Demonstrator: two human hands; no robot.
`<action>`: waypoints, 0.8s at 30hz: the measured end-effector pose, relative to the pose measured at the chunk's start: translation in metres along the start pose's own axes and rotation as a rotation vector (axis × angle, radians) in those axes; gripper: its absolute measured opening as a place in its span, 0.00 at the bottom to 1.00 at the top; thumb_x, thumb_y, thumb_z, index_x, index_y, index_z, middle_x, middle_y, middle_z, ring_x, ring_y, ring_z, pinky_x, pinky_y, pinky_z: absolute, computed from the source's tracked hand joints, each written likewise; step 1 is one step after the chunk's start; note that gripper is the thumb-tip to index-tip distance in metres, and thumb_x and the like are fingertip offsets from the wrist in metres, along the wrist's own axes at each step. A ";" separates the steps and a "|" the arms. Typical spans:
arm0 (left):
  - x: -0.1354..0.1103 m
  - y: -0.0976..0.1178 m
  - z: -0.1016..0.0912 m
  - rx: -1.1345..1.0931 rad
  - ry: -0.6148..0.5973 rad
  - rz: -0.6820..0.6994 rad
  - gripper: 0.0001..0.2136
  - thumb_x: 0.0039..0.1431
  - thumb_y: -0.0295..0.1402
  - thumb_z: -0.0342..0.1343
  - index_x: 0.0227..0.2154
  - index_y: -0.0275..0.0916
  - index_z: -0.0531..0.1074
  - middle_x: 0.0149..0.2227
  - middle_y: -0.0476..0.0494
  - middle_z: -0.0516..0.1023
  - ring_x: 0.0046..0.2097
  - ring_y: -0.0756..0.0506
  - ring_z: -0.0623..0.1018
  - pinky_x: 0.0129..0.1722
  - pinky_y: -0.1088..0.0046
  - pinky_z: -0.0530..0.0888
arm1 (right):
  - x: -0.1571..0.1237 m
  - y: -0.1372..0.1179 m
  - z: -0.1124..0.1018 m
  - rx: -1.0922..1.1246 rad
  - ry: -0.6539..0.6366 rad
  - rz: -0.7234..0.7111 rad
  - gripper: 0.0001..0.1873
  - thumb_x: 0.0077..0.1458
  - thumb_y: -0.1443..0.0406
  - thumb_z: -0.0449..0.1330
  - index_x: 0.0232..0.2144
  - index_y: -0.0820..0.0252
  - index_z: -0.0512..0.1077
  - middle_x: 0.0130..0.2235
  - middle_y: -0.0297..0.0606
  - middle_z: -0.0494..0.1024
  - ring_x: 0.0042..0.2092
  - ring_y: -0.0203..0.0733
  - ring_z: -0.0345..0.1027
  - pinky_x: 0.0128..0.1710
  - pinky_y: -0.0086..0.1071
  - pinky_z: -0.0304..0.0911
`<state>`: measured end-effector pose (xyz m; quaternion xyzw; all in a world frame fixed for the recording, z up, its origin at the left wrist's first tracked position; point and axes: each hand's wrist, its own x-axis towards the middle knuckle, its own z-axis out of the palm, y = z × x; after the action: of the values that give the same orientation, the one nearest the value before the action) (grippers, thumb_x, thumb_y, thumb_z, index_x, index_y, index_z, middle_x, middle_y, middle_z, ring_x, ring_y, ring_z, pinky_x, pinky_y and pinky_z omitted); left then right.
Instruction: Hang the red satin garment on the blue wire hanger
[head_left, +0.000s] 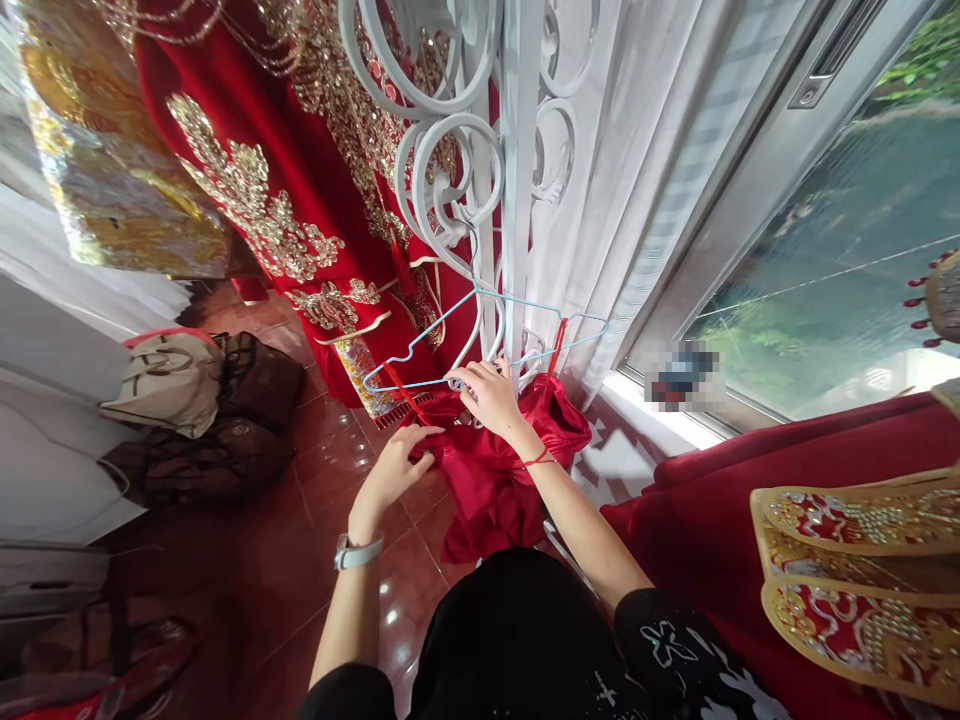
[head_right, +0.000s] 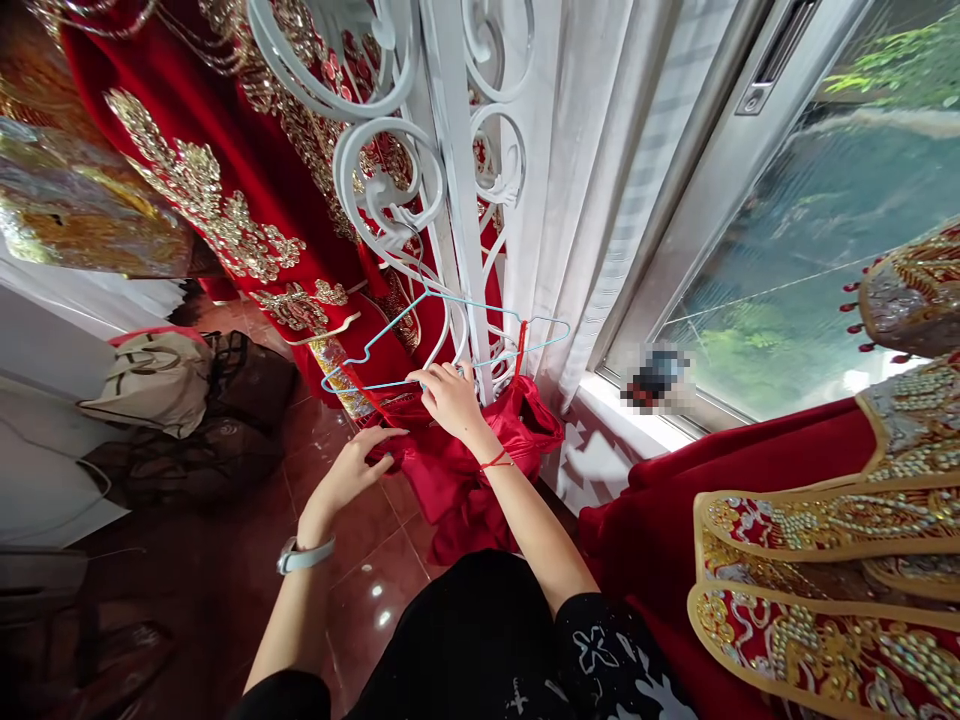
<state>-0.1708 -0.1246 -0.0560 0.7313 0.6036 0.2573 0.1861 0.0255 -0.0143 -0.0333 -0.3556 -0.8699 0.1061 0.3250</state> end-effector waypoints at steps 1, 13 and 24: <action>0.000 0.001 -0.006 0.016 0.005 0.007 0.20 0.54 0.30 0.52 0.49 0.40 0.79 0.47 0.39 0.83 0.50 0.39 0.80 0.57 0.55 0.74 | 0.000 0.000 0.000 -0.001 0.001 -0.001 0.21 0.64 0.72 0.50 0.52 0.50 0.76 0.43 0.38 0.80 0.47 0.46 0.68 0.59 0.42 0.47; 0.009 -0.006 -0.051 0.031 -0.184 0.011 0.21 0.45 0.25 0.50 0.39 0.45 0.83 0.39 0.45 0.86 0.41 0.42 0.84 0.47 0.67 0.79 | -0.002 -0.001 0.001 0.001 -0.001 -0.001 0.23 0.64 0.72 0.49 0.52 0.49 0.76 0.44 0.38 0.79 0.48 0.46 0.68 0.58 0.41 0.45; 0.023 -0.017 -0.020 0.084 0.508 -0.101 0.11 0.64 0.34 0.50 0.39 0.40 0.78 0.44 0.38 0.75 0.44 0.42 0.78 0.48 0.64 0.76 | 0.011 -0.012 -0.003 -0.044 -0.026 0.067 0.18 0.66 0.69 0.52 0.51 0.51 0.76 0.44 0.40 0.81 0.48 0.48 0.71 0.57 0.45 0.47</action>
<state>-0.1928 -0.0998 -0.0468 0.6193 0.6766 0.3981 0.0106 0.0152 -0.0155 -0.0213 -0.3904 -0.8637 0.1022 0.3020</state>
